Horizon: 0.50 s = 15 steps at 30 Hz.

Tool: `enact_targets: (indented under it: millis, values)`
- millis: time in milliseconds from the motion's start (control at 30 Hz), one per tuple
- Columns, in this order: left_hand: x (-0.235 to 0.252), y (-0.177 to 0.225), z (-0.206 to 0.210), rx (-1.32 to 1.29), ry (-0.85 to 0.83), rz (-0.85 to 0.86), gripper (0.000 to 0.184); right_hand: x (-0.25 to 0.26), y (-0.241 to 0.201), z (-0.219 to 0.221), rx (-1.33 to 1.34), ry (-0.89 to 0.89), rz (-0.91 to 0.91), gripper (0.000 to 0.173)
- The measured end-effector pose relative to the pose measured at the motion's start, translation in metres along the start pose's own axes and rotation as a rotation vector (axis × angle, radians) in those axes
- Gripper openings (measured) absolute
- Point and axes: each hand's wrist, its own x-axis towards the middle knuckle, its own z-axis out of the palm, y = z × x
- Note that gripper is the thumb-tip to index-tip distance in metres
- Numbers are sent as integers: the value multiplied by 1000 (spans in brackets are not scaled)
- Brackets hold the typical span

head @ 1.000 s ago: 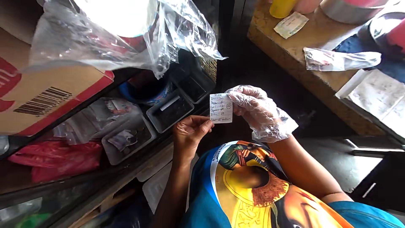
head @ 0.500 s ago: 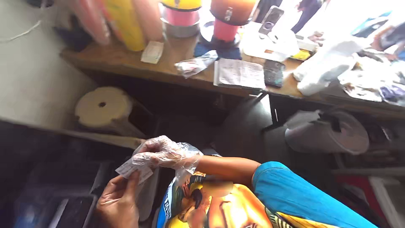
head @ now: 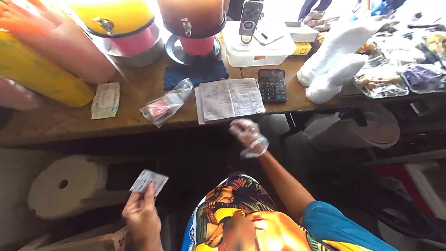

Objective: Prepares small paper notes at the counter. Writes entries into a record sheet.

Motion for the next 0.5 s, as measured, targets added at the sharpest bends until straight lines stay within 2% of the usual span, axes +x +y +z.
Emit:
enact_targets:
  millis: [67,133,200,333,500]
  values:
    - [27,1,58,31,-115,-79,16,54,48,-45,-319,151,141,29]
    - [54,-3,115,35,-257,-217,16,96,84,-78,-427,148,282,34]
    - [80,-7,166,8,-383,-297,17,125,111,-89,-435,82,380,36]
    - [110,12,236,-38,-524,-124,24,146,133,-88,-377,50,371,36]
    - [111,48,268,-175,-536,57,24,143,129,-90,-249,24,392,40]
